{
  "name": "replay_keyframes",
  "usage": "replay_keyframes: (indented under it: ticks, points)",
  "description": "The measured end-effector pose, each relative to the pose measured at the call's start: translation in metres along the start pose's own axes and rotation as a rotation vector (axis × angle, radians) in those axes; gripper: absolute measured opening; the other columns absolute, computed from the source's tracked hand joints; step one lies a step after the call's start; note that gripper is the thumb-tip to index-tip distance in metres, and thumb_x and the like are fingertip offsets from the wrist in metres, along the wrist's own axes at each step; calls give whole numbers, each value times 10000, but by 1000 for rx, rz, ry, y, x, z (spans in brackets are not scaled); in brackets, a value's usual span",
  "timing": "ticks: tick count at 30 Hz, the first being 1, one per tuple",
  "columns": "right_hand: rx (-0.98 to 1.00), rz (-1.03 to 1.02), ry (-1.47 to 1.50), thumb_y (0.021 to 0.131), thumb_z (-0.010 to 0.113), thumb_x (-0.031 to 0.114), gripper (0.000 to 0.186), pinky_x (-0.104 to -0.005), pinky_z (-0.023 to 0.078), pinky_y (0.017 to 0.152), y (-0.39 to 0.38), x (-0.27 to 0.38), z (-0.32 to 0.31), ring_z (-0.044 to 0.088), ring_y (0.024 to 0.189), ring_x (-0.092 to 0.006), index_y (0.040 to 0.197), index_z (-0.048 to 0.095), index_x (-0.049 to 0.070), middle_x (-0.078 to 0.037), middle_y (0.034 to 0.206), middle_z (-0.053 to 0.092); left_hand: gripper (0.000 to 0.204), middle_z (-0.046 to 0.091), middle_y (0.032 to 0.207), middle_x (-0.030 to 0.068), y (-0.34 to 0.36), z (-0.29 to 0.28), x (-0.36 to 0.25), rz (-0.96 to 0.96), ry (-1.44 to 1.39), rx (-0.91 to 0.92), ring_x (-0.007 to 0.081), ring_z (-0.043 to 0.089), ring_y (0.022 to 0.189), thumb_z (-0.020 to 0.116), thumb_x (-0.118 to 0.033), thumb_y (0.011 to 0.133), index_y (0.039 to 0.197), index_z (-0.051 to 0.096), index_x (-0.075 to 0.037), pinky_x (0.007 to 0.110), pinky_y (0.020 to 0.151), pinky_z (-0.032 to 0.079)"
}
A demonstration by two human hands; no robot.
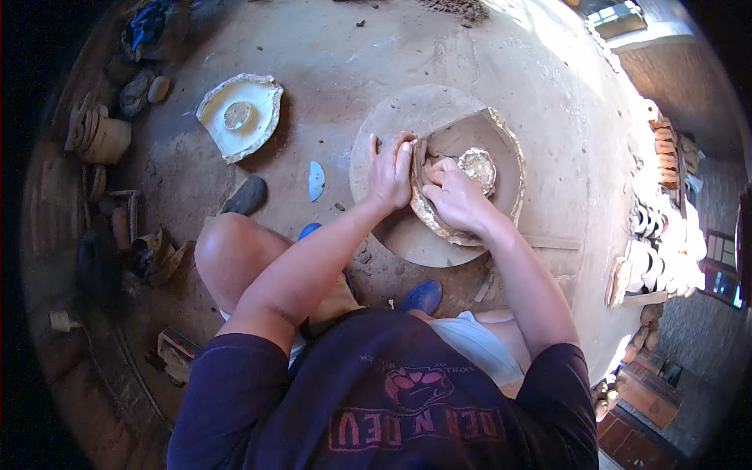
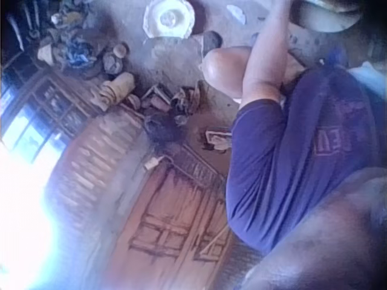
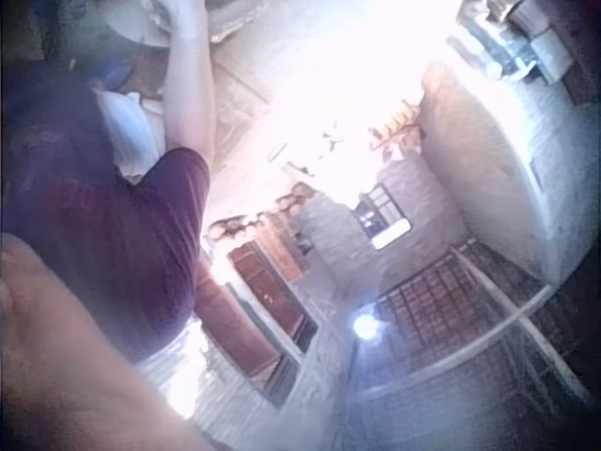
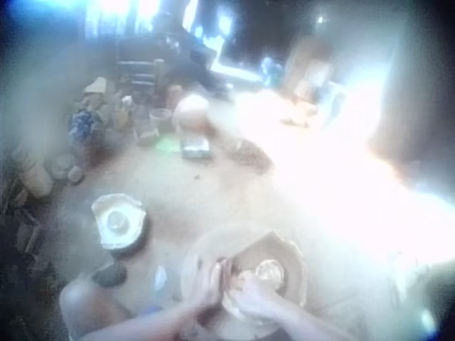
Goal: The person molds clay by hand onto a rotating wooden wheel, smoothing the material with a wet sponge and shaping the inner and outer edges. The person occasionally takes small pieces of raw clay from a pile on the floor to add to the mold.
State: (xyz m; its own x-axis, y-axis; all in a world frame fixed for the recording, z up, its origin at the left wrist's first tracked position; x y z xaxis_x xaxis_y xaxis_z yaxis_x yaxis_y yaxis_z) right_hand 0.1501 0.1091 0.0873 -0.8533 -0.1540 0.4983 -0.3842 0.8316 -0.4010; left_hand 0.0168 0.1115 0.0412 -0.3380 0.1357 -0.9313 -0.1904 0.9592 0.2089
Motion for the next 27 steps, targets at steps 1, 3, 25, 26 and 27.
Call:
replay_keyframes:
  ticks: [1, 3, 25, 26, 27]
  points:
    - [-3, -54, 19, 961, 653, 240, 388, -400, 498, 983, 6, 4, -2, 646, 1078, -325, 1195, 707, -65, -207, 1139, 640, 469, 711, 1206, 208, 4, -2, 0, 22, 14, 15, 387, 639, 1193, 302, -296, 1100, 1275, 636, -18, 597, 1251, 118]
    - [4, -47, 109, 960, 663, 225, 372, -395, 500, 957, 8, 2, -5, 648, 1068, -317, 1208, 705, -48, -206, 1143, 640, 466, 722, 1169, 211, 7, -2, 3, 13, -17, 39, 394, 652, 1157, 315, -302, 1096, 1250, 649, -17, 591, 1250, 130]
    - [-16, -25, 181, 941, 663, 164, 261, -401, 532, 920, 4, 1, -8, 674, 1002, -331, 1022, 739, -72, -191, 1011, 636, 474, 772, 881, 209, 48, -7, 31, -475, 97, 19, 352, 757, 802, 678, -472, 967, 1001, 806, -17, 434, 792, 565]
    - [-7, -28, 185, 941, 663, 164, 261, -401, 532, 920, 3, 2, -6, 674, 1002, -331, 1022, 739, -72, -191, 1011, 636, 479, 767, 933, 228, 42, 0, 29, -436, 31, -24, 365, 753, 853, 651, -465, 987, 1051, 791, -11, 435, 826, 558]
    - [15, -53, 95, 935, 657, 200, 281, -434, 530, 924, -1, 7, -4, 666, 1021, -369, 1039, 735, -49, -218, 1071, 642, 486, 761, 985, 246, 36, 6, 27, -397, -33, -67, 377, 749, 904, 624, -457, 1007, 1101, 776, -5, 436, 859, 551]
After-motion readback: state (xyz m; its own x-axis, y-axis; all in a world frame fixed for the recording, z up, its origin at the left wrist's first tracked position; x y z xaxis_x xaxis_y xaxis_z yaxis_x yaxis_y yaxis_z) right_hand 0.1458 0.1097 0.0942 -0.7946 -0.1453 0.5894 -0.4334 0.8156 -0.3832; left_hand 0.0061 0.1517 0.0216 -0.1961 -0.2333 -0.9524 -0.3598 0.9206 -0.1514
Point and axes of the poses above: each hand's wrist, its own y-axis towards the middle knuckle, its own z-axis out of the palm, x = y × z, the point moved 10 cm from there along y, towards the middle knuckle
